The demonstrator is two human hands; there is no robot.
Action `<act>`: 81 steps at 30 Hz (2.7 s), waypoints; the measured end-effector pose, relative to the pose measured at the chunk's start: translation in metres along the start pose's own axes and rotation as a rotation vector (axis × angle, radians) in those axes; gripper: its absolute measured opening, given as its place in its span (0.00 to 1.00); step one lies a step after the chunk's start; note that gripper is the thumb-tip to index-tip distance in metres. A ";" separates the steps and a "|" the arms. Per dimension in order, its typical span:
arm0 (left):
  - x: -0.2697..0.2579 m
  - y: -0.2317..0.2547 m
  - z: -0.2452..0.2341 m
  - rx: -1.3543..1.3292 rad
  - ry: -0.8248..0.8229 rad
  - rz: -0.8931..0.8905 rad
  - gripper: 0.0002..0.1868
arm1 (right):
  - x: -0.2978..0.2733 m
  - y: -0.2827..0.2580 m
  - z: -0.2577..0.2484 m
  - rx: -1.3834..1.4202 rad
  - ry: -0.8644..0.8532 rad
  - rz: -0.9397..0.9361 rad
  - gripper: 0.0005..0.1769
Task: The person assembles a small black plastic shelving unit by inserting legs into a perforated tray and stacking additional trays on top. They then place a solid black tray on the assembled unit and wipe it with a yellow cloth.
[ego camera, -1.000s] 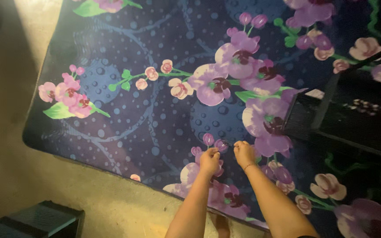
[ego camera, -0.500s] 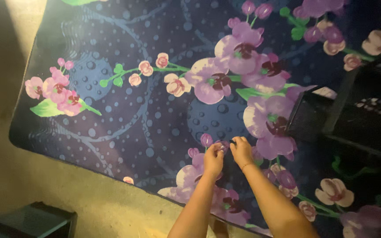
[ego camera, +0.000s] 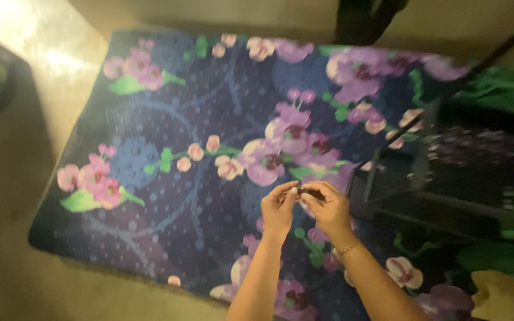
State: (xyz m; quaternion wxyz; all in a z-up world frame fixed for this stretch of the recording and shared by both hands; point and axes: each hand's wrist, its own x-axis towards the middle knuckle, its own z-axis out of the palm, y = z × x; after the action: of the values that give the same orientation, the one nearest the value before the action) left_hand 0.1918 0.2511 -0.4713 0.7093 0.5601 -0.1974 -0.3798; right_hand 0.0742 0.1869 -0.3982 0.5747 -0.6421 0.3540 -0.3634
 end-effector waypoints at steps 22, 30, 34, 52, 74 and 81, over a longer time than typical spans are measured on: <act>-0.019 0.328 0.298 -0.027 -0.333 0.520 0.07 | 0.061 -0.422 -0.215 -0.717 0.094 -0.437 0.10; -0.002 0.292 0.322 0.044 -0.218 0.542 0.08 | 0.076 -0.391 -0.233 -0.669 0.108 -0.506 0.09; 0.000 0.280 0.327 -0.052 -0.229 0.537 0.07 | 0.077 -0.384 -0.236 -0.703 0.124 -0.542 0.09; 0.015 0.252 0.256 -0.020 -0.186 0.441 0.13 | 0.025 -0.424 -0.192 -0.833 0.397 -0.844 0.11; -0.014 -0.228 -0.176 0.141 0.209 -0.289 0.15 | -0.060 0.313 0.066 -0.775 -0.374 0.173 0.10; -0.019 -0.275 -0.190 0.059 0.191 -0.332 0.16 | -0.089 0.380 0.095 -1.070 -0.609 0.211 0.22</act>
State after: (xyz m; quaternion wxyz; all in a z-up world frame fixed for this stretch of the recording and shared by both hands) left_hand 0.2265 0.3644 -0.7844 0.6357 0.6389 -0.0454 -0.4308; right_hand 0.0997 0.2762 -0.7887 0.2815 -0.8774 0.3687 0.1224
